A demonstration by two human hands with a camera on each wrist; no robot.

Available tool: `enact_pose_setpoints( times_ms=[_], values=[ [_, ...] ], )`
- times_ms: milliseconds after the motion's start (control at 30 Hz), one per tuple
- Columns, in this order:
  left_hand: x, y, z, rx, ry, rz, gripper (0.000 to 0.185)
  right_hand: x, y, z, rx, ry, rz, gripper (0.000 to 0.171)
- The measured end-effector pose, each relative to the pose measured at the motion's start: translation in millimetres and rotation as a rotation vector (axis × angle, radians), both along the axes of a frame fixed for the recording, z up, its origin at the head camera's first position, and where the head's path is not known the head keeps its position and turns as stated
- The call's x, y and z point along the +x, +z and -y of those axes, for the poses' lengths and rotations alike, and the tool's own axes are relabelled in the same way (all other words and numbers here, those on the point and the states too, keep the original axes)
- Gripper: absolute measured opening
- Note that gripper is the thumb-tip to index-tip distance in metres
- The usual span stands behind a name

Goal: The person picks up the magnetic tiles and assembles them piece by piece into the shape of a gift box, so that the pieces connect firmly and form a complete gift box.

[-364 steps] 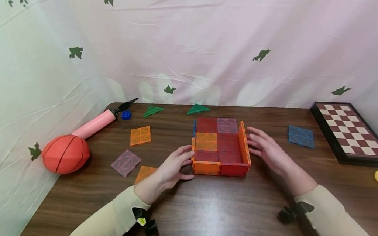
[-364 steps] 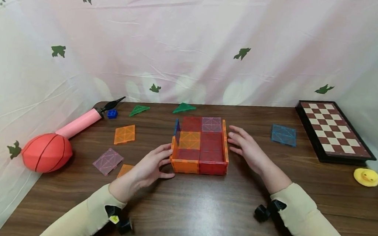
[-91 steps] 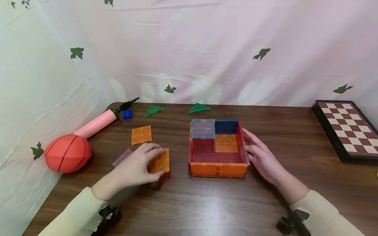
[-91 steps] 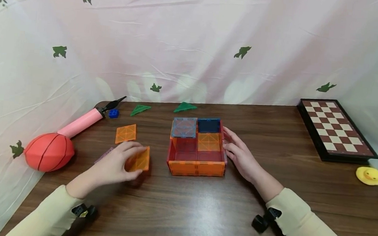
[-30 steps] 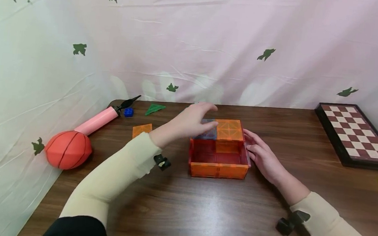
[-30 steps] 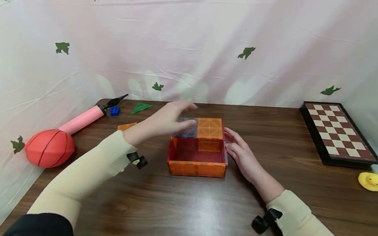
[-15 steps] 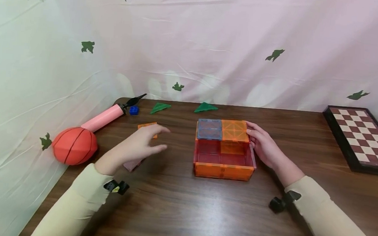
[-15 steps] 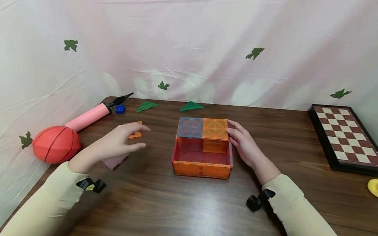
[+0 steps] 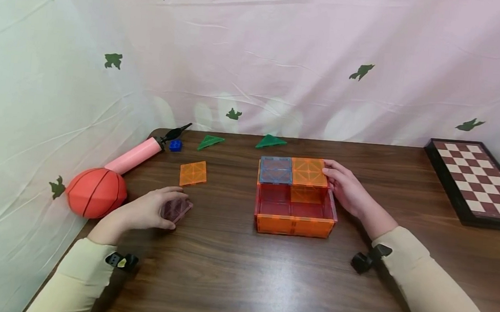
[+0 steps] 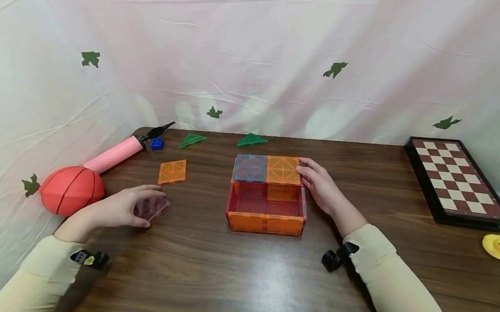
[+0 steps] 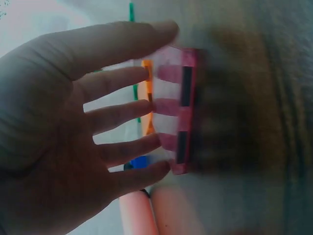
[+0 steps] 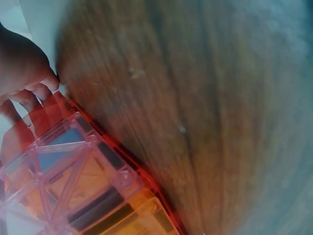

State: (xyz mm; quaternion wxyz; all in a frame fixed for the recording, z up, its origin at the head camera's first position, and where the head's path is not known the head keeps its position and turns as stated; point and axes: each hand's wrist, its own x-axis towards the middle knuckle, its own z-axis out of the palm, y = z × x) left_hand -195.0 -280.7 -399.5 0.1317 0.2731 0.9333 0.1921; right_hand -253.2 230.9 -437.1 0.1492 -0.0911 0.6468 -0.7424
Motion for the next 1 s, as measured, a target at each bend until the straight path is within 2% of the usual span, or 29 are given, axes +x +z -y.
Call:
enact_pose_setpoints(
  times_ms=[167,300,467,633,867,1000],
  values=[
    [1.2,-3.4,1.6,-0.035,-0.022,0.036,0.074,0.1,-0.4,0.0,0.002,0.0,0.01,0.033],
    [3.6,-1.5,-1.4,-0.045,-0.045,0.015,0.075,0.2,0.4,-0.1,0.008,0.003,0.017,0.035],
    [2.3,-5.0,-9.3,-0.045,-0.063,-0.069,0.068,-0.4,0.4,-0.5,-0.01,-0.002,0.013,0.033],
    [-2.9,-7.1,-25.5,0.001,-0.052,-0.13,0.064,-1.4,-0.9,0.1,-0.047,0.0,0.005,0.029],
    [-7.5,10.0,-62.3,0.126,-0.131,-0.34,0.059,-2.1,-1.7,0.0,-0.05,-0.001,0.009,0.029],
    [-8.2,18.2,-88.3,0.188,-0.191,-0.405,0.057,-2.1,-2.0,-0.4,-0.046,0.0,0.007,0.031]
  ],
)
